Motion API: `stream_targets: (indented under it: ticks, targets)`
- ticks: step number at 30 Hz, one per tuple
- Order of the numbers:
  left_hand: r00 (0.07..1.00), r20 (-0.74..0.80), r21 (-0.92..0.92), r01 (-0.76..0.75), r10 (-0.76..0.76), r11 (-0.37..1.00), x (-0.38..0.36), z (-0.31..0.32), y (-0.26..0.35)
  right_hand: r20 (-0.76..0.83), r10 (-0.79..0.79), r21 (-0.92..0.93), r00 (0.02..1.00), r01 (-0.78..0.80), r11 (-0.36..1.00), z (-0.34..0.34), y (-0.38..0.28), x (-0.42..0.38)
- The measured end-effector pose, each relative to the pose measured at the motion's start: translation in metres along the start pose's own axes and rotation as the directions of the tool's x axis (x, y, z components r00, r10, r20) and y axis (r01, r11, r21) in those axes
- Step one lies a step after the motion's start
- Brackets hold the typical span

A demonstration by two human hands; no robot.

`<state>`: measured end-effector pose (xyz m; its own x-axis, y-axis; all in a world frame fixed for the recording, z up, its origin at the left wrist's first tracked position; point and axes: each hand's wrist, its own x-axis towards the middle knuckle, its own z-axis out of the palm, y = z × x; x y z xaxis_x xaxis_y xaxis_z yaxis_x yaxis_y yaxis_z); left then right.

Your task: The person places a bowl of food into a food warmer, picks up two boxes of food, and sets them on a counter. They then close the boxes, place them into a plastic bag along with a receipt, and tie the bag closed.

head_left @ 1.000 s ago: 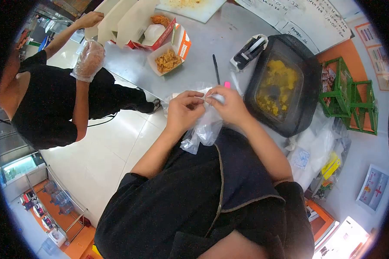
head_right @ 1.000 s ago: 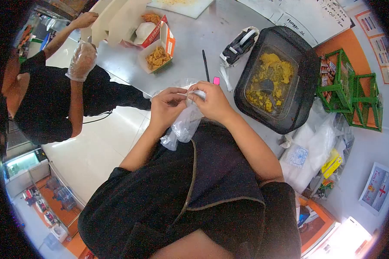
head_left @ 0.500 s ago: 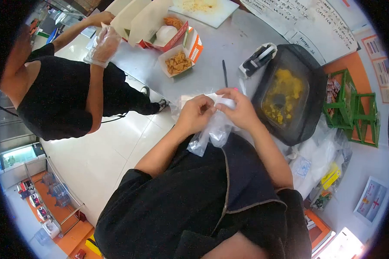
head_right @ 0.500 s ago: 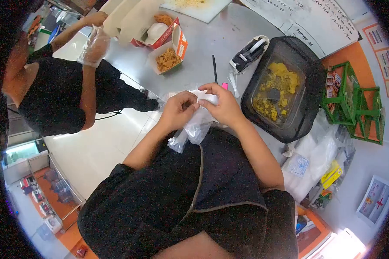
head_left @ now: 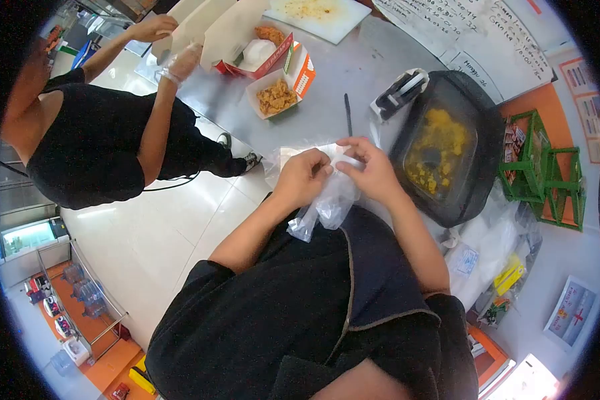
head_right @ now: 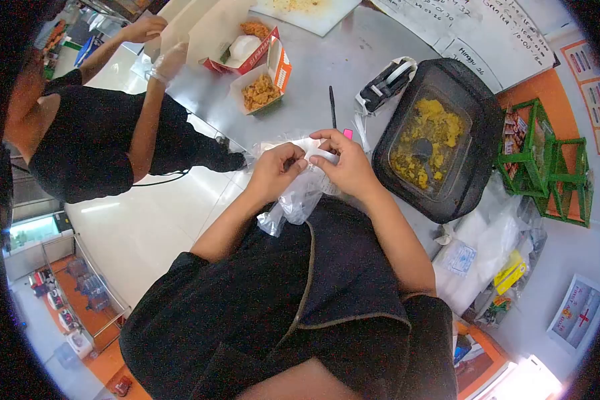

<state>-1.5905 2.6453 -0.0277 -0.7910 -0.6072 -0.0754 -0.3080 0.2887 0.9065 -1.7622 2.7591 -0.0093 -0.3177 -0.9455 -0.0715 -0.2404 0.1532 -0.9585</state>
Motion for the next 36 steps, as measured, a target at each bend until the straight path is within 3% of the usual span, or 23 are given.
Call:
stream_targets:
  ticks: [5,7,8,9,11,12,14,15,16,17,18,19,20,21,23,24,25,26,28,30,33,34,36]
  targets:
    - [1.0,-0.011,0.048,-0.015,0.016,0.999,0.0,0.001,0.002,-0.01,0.112,-0.01,0.994,-0.112,0.994,-0.013,0.001,-0.006]
    - [1.0,0.007,0.093,-0.022,0.021,0.995,-0.001,0.0,0.002,-0.178,0.004,-0.128,0.984,-0.028,0.991,-0.018,-0.002,-0.013]
    - [0.999,0.025,0.139,-0.032,0.029,0.99,-0.002,0.0,0.003,-0.228,0.025,-0.165,0.973,-0.064,0.984,-0.021,-0.002,-0.018]
    - [0.999,0.032,0.134,-0.034,0.03,0.99,-0.003,-0.002,0.007,-0.233,0.031,-0.167,0.972,-0.071,0.983,-0.024,-0.001,-0.023]
    - [0.998,0.011,0.109,-0.064,0.063,0.992,-0.007,-0.009,0.016,-0.335,-0.149,-0.362,0.93,0.019,0.932,-0.029,0.0,-0.034]
    - [0.998,0.017,0.105,-0.066,0.065,0.992,-0.009,-0.015,0.019,-0.34,-0.146,-0.365,0.929,0.013,0.931,-0.03,-0.008,-0.04]
    - [0.961,-0.23,0.048,-0.146,0.153,0.988,-0.012,-0.031,0.019,-0.18,-0.315,-0.551,0.932,0.17,0.817,-0.03,-0.034,-0.052]
    - [0.942,-0.293,0.064,-0.154,0.166,0.986,-0.011,-0.039,0.014,-0.19,-0.31,-0.552,0.931,0.16,0.818,-0.025,-0.039,-0.056]
    - [0.918,-0.352,0.08,-0.165,0.182,0.983,-0.009,-0.049,0.007,-0.055,-0.264,-0.538,0.963,0.195,0.82,-0.016,-0.045,-0.059]
    - [0.933,-0.355,0.049,-0.051,0.065,0.997,-0.008,-0.056,-0.006,0.08,-0.214,-0.519,0.973,0.224,0.825,-0.007,-0.048,-0.06]
    - [0.952,-0.305,0.105,0.071,-0.036,0.992,-0.008,-0.061,-0.015,0.059,-0.205,-0.523,0.977,0.205,0.827,0.001,-0.05,-0.059]
    - [0.957,-0.257,0.17,0.183,-0.136,0.968,-0.007,-0.064,-0.025,0.146,-0.125,-0.49,0.981,0.182,0.852,0.008,-0.051,-0.058]
    - [0.965,-0.229,0.172,0.165,-0.124,0.971,-0.007,-0.062,-0.046,0.231,-0.048,-0.458,0.972,0.152,0.876,0.014,-0.052,-0.056]
    - [0.959,-0.141,0.015,0.25,-0.245,0.968,-0.01,-0.055,-0.075,0.198,-0.035,-0.465,0.98,0.125,0.876,0.02,-0.041,-0.055]
    - [0.922,0.064,-0.19,0.387,-0.382,0.902,-0.014,-0.046,-0.085,0.17,-0.303,-0.338,0.938,0.344,0.876,0.028,-0.01,-0.056]
    - [0.935,0.018,-0.1,0.354,-0.354,0.93,-0.018,-0.045,-0.094,0.121,-0.278,-0.374,0.953,0.303,0.877,0.025,-0.015,-0.056]
    - [0.929,0.008,-0.068,0.369,-0.37,0.927,-0.021,-0.047,-0.079,0.092,-0.368,-0.328,0.925,0.377,0.866,0.02,-0.024,-0.058]
    - [0.912,0.086,-0.121,0.409,-0.401,0.904,-0.019,-0.053,-0.078,0.056,-0.453,-0.287,0.89,0.449,0.846,0.014,-0.034,-0.065]
    - [0.897,0.151,-0.168,0.437,-0.415,0.884,-0.017,-0.056,-0.037,-0.04,-0.449,-0.256,0.893,0.425,0.868,0.001,-0.064,-0.084]
    - [0.876,0.401,-0.269,0.393,-0.269,0.879,-0.016,-0.055,-0.031,-0.116,-0.466,-0.206,0.877,0.437,0.875,-0.016,-0.087,-0.103]
    - [0.826,0.563,-0.263,0.139,0.035,0.955,-0.008,-0.026,0.004,-0.261,-0.415,-0.167,0.872,0.383,0.909,-0.047,-0.106,-0.142]
    - [0.743,0.668,-0.364,0.272,0.047,0.891,-0.009,-0.013,0.033,-0.279,-0.354,-0.265,0.893,0.283,0.922,-0.056,-0.11,-0.151]
    - [0.652,0.723,-0.406,0.132,0.229,0.904,-0.013,0.026,0.055,-0.357,-0.302,-0.338,0.884,0.179,0.924,-0.063,-0.115,-0.175]
